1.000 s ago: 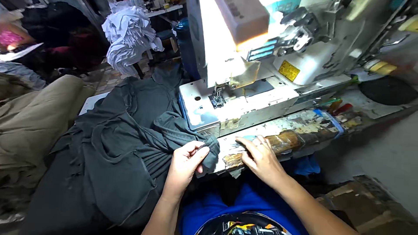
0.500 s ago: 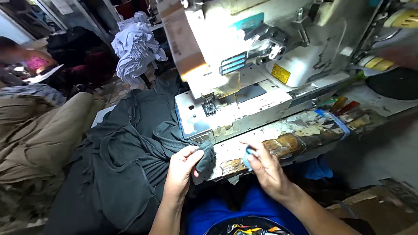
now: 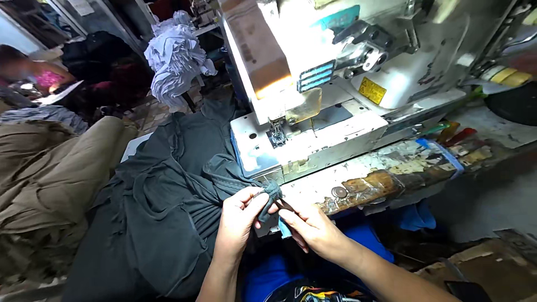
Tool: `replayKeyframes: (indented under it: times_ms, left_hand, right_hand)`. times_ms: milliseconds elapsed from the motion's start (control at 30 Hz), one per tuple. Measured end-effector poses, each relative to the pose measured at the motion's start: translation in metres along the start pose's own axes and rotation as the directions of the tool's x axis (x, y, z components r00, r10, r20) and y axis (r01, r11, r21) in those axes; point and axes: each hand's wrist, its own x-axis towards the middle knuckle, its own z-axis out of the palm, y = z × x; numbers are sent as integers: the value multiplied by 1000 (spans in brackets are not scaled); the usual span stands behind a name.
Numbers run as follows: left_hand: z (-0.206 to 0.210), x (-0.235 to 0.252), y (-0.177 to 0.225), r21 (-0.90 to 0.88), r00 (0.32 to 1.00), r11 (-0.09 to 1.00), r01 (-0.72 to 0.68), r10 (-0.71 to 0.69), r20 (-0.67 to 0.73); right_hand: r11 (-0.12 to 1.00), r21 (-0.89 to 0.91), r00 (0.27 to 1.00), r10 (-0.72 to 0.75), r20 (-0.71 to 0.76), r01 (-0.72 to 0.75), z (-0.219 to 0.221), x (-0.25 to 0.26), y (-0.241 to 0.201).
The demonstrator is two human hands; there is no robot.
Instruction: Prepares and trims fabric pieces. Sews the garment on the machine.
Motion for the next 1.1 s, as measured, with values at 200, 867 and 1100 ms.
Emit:
replayKeyframes:
  times_ms: [200,867,1100]
  left_hand:
    - [-4,1,-1,-18,1000,1000,-17,17,3]
    - [-1,2,2,9,999,999,-31,30,35]
    - [0,0,3,18,999,1000,-15,15,38]
  right_hand:
    - [996,-84,999,-29,-34,26,2,1,-2]
    - [992,-106,997,-66,-25,63,2,-4,-7]
    - [992,-111,998,-61,-25,58,2,-4,-5]
